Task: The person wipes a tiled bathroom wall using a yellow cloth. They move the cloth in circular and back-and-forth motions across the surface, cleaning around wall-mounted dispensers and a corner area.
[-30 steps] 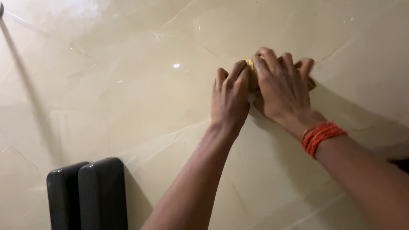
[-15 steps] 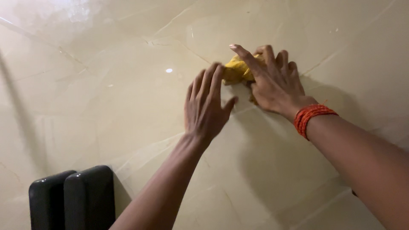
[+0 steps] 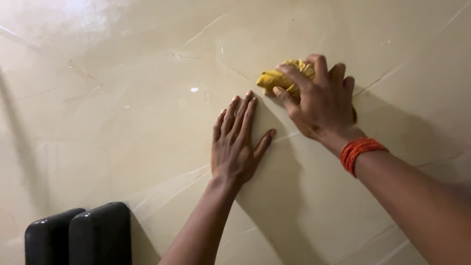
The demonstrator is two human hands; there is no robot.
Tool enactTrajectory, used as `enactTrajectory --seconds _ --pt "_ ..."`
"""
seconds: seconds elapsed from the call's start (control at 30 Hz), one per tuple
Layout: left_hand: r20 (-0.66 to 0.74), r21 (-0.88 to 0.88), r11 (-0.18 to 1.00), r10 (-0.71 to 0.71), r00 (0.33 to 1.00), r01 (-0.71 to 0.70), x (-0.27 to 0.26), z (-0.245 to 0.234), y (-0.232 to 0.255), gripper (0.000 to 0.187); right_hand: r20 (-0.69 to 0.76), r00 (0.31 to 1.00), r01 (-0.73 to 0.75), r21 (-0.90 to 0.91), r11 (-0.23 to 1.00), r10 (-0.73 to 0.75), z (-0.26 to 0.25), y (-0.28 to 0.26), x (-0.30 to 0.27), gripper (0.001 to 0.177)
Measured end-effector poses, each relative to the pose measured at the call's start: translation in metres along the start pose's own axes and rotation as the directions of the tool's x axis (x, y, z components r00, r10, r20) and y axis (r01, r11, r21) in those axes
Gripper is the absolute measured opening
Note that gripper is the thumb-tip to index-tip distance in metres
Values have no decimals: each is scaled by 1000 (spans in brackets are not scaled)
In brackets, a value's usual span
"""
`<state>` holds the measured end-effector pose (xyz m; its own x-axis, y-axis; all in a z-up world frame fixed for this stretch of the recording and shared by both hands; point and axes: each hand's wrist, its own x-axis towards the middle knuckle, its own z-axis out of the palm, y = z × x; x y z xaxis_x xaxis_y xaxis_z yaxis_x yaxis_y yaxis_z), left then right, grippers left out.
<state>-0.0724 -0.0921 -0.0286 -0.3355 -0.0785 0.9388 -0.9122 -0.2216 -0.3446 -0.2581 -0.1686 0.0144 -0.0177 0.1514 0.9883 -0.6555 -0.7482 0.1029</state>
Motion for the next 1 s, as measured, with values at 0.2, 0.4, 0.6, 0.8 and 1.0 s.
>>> enactTrajectory --seconds 0.2,0.4,0.6,0.8,1.0 --pt "-26 2 1000 9 1000 -9 -2 -1 0 76 -63 980 177 -131 975 -186 -1 8 -23 58" --pt "-42 26 999 29 999 -28 -2 1 -1 76 -38 993 107 -133 985 -112 5 26 -4 59" --pt "-50 7 1000 22 999 -21 -3 -1 -1 75 -129 991 22 -115 993 -37 7 45 15 53" --pt "-56 5 1000 19 998 -18 -3 -3 1 75 -165 985 -65 -85 994 50 12 33 3 56" --pt "-62 28 999 21 998 -19 -3 -1 1 74 -156 988 -14 -71 997 3 6 19 -20 60"
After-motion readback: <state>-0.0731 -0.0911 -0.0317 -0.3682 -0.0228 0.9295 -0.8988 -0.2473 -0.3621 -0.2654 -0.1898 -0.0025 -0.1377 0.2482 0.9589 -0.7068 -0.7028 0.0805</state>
